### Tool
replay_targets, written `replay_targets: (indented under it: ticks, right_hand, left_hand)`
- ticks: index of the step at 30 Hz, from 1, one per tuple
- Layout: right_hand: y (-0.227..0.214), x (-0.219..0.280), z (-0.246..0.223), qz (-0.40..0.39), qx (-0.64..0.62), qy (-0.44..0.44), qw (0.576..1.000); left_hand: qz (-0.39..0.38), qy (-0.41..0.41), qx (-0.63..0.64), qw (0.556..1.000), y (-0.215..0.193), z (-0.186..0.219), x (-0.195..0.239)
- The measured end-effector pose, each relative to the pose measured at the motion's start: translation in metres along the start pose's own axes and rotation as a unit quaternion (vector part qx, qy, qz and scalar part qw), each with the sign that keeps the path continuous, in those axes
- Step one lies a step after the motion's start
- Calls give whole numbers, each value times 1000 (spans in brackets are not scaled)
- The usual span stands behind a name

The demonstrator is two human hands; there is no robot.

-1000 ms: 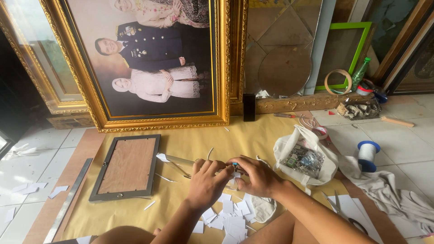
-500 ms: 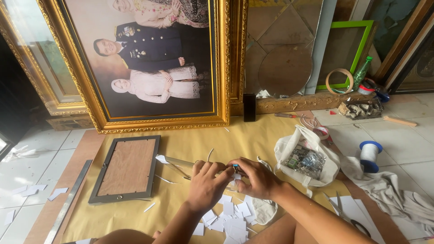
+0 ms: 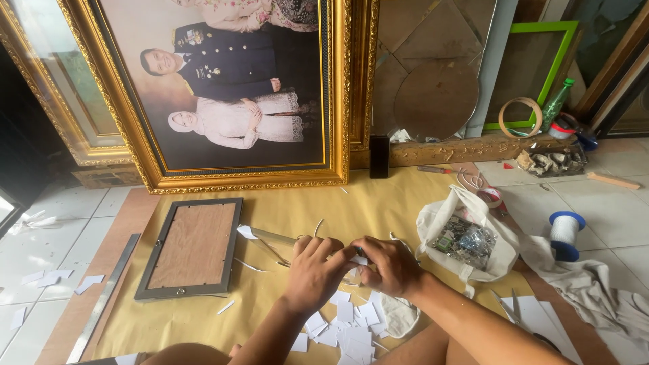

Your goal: The person sits on the floor and assembles a picture frame by applying small white adhesive pads to the back of the frame using a handheld dispenser. They repeatedly pick up pads, press them onto the frame surface, and smooth them down.

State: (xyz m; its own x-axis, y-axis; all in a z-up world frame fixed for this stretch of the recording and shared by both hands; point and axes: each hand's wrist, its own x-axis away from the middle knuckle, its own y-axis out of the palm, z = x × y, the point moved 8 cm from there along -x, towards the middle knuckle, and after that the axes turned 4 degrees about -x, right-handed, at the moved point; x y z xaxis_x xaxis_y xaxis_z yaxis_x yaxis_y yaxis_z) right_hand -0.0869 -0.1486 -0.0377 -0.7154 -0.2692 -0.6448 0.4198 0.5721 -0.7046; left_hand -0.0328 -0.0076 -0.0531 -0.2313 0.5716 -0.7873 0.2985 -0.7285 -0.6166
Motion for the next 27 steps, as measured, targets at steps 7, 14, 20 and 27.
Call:
replay_targets:
  ticks: [7, 14, 20, 27]
  right_hand:
    - [5, 4, 15, 7, 0, 17, 1000]
    - [6, 18, 58, 112, -239, 242, 934]
    - [57, 70, 105, 123, -252, 371, 885]
    - [132, 123, 146, 111, -377, 512, 764]
  left_hand:
    - [-4, -3, 31, 1000, -2, -1, -10]
    - [8, -31, 94, 995, -17, -20, -32]
    - [157, -342, 56, 925, 3, -88, 78]
    - [-131, -672, 334, 647, 76, -148, 150]
